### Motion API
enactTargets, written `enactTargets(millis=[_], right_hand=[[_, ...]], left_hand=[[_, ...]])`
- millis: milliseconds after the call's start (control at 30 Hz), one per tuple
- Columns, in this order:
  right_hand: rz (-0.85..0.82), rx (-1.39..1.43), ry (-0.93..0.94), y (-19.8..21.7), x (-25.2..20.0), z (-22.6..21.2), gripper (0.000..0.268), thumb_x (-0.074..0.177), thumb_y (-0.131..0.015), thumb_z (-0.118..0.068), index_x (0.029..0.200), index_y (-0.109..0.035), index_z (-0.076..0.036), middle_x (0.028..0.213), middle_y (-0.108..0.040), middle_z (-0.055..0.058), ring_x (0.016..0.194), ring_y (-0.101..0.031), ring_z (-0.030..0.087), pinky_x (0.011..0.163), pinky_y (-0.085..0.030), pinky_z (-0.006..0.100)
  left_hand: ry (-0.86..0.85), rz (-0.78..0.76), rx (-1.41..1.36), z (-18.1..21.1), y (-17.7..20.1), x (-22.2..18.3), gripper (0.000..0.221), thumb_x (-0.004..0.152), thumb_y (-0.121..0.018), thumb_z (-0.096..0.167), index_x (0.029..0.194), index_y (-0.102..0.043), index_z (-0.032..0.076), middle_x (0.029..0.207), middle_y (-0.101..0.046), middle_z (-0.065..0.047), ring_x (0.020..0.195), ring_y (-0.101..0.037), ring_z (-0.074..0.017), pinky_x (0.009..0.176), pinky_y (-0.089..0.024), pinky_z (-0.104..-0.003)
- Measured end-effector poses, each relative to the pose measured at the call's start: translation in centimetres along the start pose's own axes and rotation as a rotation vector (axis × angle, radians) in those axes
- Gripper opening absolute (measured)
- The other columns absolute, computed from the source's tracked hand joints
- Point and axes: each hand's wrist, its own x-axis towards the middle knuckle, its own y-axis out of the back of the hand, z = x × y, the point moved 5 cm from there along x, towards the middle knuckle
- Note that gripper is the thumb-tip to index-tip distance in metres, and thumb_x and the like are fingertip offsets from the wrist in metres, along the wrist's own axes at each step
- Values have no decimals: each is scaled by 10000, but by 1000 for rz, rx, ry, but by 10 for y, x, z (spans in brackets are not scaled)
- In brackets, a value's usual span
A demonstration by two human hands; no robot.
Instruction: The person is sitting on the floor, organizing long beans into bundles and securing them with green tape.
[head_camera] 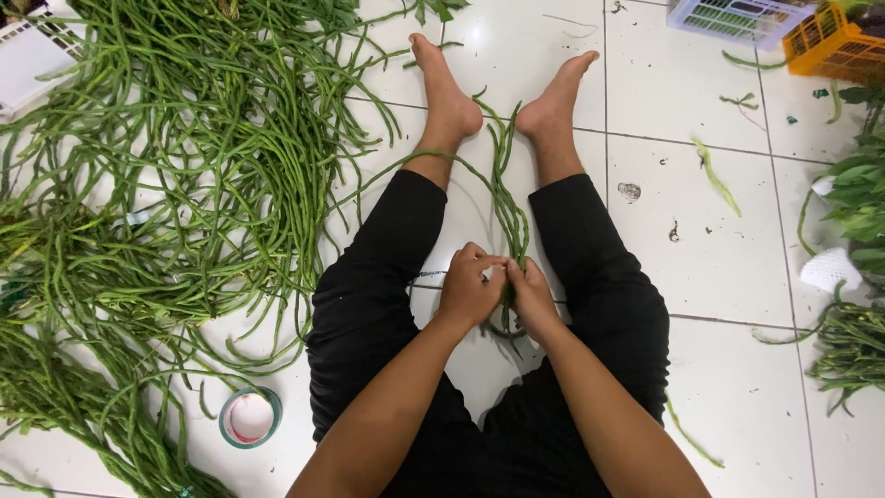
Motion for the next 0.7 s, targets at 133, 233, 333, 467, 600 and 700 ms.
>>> enactTargets(millis=[133,233,333,467,600,700], right_hand=[[-25,90,-28,-14,-14,-21,195,1122,-422,-223,1062,-531,-74,702,-486,4,637,-548,146,656,-546,326],[-94,23,-124,-19,-20,-27,183,1082,-463,-210,964,-531,-88,678,-439,4,590,-496,155,611,-506,338],[-167,-214,-158,1,1,34,468,1042,-613,-453,1247,-637,-32,836,-642,117,695,-606,210,665,-561,419],[-144,-161,-179,-4,0,23,435,1010,-649,-436,1150,-643,-25,676,-555,60,577,-545,172,593,-552,358],[-150,-235,-148,-11,-21,-26,271,1048,-537,-294,1028,-623,-37,615,-514,40,528,-514,155,532,-494,308],[-171,-271,-149,-10,-23,-22,291,1049,-555,-315,922,-602,-57,601,-511,51,523,-523,166,518,-471,298]], left_hand=[[345,-11,-254,-18,-1,2,446,953,-521,236,1335,-624,31,1153,-665,-240,1027,-678,-337,910,-541,-455],[519,-213,-324,-35,-20,-2,658,967,-581,536,1437,-536,77,1245,-690,-148,1241,-624,-322,1074,-473,-451],[529,-249,-378,-41,-36,-5,676,962,-639,581,1445,-556,116,1427,-597,-177,1365,-530,-346,1154,-407,-491],[531,-198,-449,-71,-54,19,618,916,-744,520,1362,-628,108,1303,-671,-199,1309,-581,-342,1118,-440,-476],[724,-21,-721,-113,-67,55,350,841,-836,356,1037,-749,80,977,-749,-91,924,-714,-176,812,-565,-318],[749,106,-901,-129,-63,79,251,863,-798,209,962,-704,-2,833,-713,-91,769,-708,-161,698,-576,-273]])
